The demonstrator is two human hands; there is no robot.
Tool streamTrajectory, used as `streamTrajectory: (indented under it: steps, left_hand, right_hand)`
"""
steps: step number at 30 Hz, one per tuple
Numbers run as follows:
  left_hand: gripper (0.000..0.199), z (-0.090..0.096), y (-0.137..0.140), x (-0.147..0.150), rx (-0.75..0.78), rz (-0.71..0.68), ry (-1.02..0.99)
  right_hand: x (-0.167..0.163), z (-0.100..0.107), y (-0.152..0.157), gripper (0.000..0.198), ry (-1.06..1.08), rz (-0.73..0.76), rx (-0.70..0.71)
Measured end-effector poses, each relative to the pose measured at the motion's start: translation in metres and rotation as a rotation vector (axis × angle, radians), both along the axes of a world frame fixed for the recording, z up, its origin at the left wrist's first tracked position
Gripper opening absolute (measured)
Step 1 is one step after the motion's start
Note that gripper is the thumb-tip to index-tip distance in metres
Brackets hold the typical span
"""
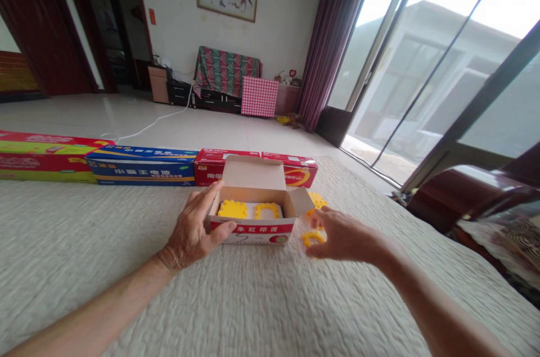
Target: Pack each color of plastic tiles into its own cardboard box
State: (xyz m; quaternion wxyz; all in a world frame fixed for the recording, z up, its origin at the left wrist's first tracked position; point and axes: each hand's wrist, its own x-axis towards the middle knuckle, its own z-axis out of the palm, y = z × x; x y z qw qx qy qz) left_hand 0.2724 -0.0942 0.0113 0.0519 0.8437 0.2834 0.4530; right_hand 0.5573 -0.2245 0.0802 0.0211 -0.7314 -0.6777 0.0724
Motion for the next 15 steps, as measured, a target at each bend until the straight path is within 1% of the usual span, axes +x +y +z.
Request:
streamTrajectory:
  steps: [2, 4, 6, 10, 12, 14, 15]
  left_hand:
    - [0.070, 0.001, 0.000, 0.000, 0.000, 0.004, 0.002]
    - [0.070, 0.001, 0.000, 0.001, 0.005, 0.003, 0.002]
    - [0.070, 0.000, 0.000, 0.001, 0.008, -0.001, 0.002]
    - [0.070, 0.000, -0.001, 0.001, 0.003, -0.010, -0.003]
    - [0.070, 0.000, -0.001, 0.001, -0.004, -0.007, -0.005]
    - [0.070, 0.000, 0.000, 0.001, 0.000, -0.006, -0.007]
    - [0.071, 0.000, 0.000, 0.001, 0.007, -0.008, -0.007]
  right_hand:
    - [0.003, 0.000, -0.003, 0.045, 0.046, 0.086, -0.027]
    - [0.005, -0.001, -0.005, 0.048, 0.063, 0.143, -0.053]
    - [0.005, -0.005, -0.005, 0.046, 0.050, 0.169, -0.059]
    - [-0.001, -0.009, -0.004, 0.038, 0.037, 0.165, -0.057]
    - [0.000, -0.001, -0.010, 0.037, 0.047, 0.148, -0.063]
    - [0.003, 0.015, -0.018, 0.040, 0.077, 0.152, -0.035]
    - [0.004, 0.026, -0.022, 0.041, 0.097, 0.159, 0.003]
